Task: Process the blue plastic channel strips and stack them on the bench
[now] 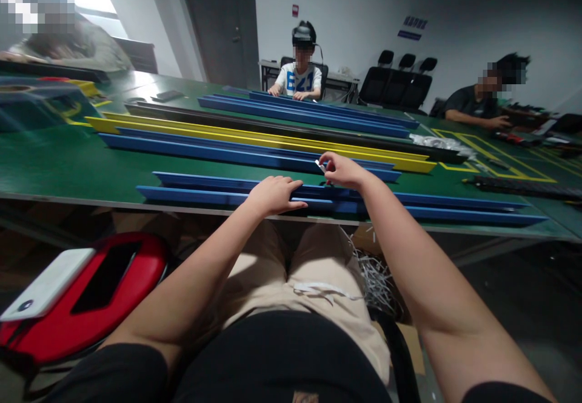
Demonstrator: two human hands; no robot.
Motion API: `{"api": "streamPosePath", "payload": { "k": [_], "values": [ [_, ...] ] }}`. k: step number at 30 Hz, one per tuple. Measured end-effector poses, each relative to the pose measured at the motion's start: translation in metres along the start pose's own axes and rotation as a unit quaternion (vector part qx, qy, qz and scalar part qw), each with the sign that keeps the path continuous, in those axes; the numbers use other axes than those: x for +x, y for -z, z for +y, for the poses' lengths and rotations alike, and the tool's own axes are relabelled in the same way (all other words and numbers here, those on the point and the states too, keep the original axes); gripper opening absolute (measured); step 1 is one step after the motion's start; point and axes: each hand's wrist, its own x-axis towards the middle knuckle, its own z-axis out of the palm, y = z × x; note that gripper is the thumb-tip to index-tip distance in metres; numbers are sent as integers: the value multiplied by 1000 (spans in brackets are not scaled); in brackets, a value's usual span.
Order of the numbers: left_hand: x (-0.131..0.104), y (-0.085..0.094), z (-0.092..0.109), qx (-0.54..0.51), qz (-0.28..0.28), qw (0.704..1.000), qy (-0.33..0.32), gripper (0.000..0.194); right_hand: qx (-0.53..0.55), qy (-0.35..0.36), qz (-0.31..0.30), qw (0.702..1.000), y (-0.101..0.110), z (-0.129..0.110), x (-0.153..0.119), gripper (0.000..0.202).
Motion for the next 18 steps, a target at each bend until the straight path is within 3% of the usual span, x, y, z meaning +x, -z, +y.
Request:
{"api": "streamPosePath", "payload": {
  "k": [2, 5, 8, 11, 18],
  "values": [
    [0, 0, 0, -3, 1, 1000, 3, 71, -44, 27, 43, 998, -6, -20, -6, 37],
    [-2, -1, 0, -7, 15, 1000, 9, 70, -135, 26, 43, 990, -25, -39, -17, 29],
    [-3, -4, -1, -5, 39, 999, 18, 70, -170, -8, 47, 984, -49, -49, -30, 36],
    [-2, -8, -2, -1, 56, 998, 22, 66, -207, -23, 98, 973, -68, -54, -42, 47],
    [8, -10, 6, -34, 69, 997, -9, 66, -238, -25, 148, 960, -70, -47, -52, 46]
  ]
}}
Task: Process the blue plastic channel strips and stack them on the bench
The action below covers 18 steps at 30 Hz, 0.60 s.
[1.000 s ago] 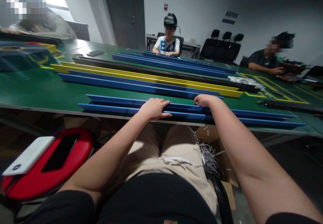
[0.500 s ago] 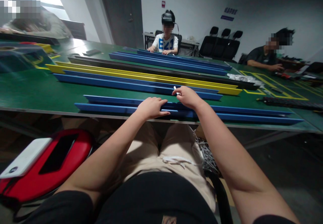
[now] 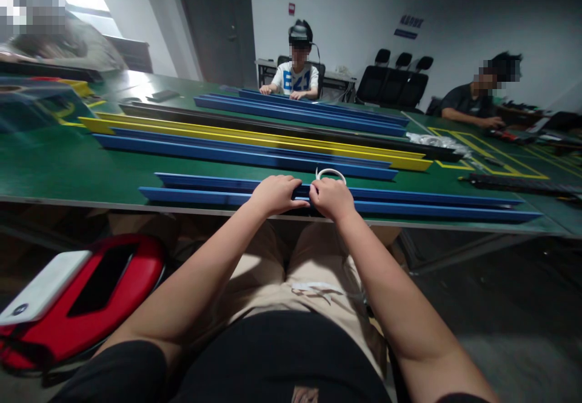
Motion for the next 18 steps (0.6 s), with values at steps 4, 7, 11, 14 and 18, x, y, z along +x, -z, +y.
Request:
{"api": "streamPosePath", "payload": {
  "k": [4, 7, 11, 14, 18],
  "values": [
    [1, 5, -2, -34, 0, 999, -21, 67, -11, -14, 19, 1000, 0, 33, -12, 44],
    [-6, 12, -19, -36, -18, 999, -12, 75, -10, -21, 25, 999, -2, 73, -27, 42],
    [-19, 15, -46, -29, -53, 998, 20, 81, -12, -34, 28, 999, -4, 131, -46, 43],
    [-22, 11, -49, -17, -58, 997, 41, 78, -15, -68, 24, 997, -1, 160, -54, 43],
    [-12, 3, -27, 8, -42, 998, 43, 74, -22, -138, -11, 990, 8, 154, -49, 53]
  ]
}}
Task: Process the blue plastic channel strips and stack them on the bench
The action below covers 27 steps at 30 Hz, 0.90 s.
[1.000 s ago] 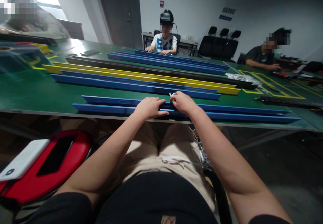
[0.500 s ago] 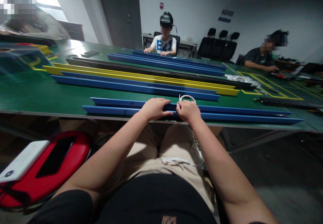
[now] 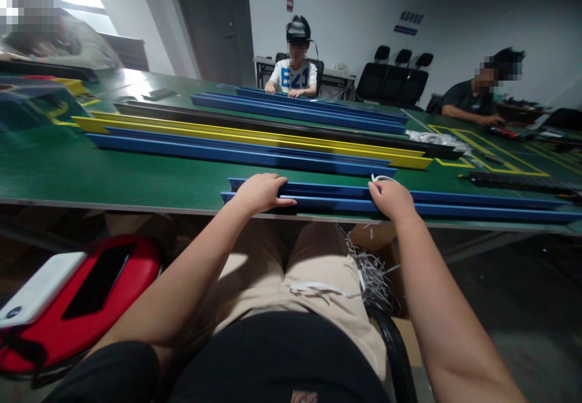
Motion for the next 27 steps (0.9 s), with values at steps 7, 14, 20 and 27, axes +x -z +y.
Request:
{"api": "streamPosePath", "payload": {
  "k": [7, 14, 20, 27],
  "values": [
    [36, -12, 60, -1, 22, 999, -29, 71, 34, 39, 16, 999, 2, -80, 0, 61],
    [38, -7, 59, -35, 12, 998, -57, 71, 17, 27, 83, 996, -13, -56, -6, 51],
    [23, -15, 18, -117, 2, 992, -43, 77, 30, -22, 83, 996, -17, -14, -4, 46],
    [29, -41, 14, -241, 48, 969, -35, 74, 120, 0, 92, 988, -1, -12, -3, 43]
  ]
}}
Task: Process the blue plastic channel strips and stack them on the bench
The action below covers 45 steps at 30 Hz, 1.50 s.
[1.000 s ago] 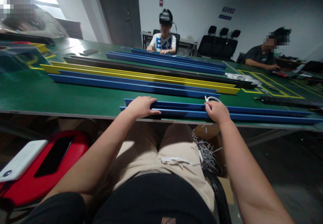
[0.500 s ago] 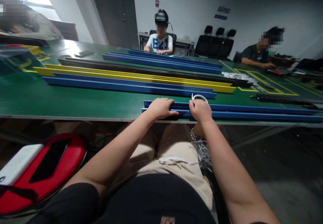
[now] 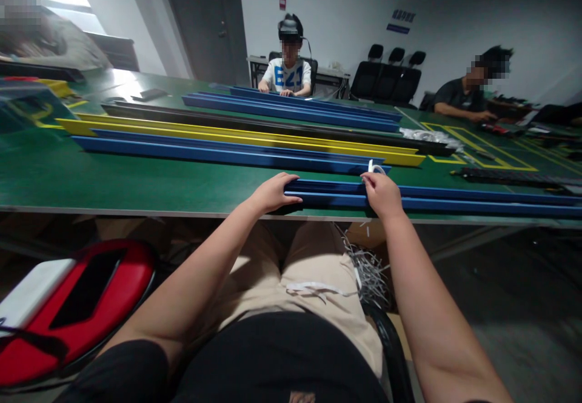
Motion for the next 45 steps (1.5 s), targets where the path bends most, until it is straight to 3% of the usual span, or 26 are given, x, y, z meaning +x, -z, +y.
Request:
{"api": "streamPosePath", "payload": {
  "k": [3, 8, 13, 20, 24, 31, 36, 39, 45],
  "values": [
    [2, 5, 6, -24, 10, 999, -24, 70, 74, 45, -24, 996, 12, -23, -1, 46],
    [8, 18, 27, -110, 57, 991, -56, 55, 168, 119, -153, 967, 24, -68, -2, 58],
    [15, 22, 35, -135, 61, 986, -75, 43, 150, 171, -174, 958, 23, -89, 1, 46],
    [20, 25, 34, -132, 81, 987, -34, 30, 153, 199, -192, 949, 24, -100, 4, 43],
    [19, 30, 31, -108, 85, 990, -5, 26, 148, 175, -197, 953, 23, -104, 9, 39],
    [12, 38, 2, -45, 70, 994, 78, 29, 71, 130, -200, 968, 31, -91, 43, 36],
    [6, 31, -13, -22, 29, 993, 116, 31, -53, 135, -266, 953, 27, -82, 64, 37],
    [4, 25, -15, 7, 32, 991, 130, 31, -120, 126, -316, 933, 19, -84, 68, 39],
    [-1, 21, -18, 17, 32, 983, 183, 28, -134, 101, -382, 909, 13, -91, 69, 49]
  ]
}}
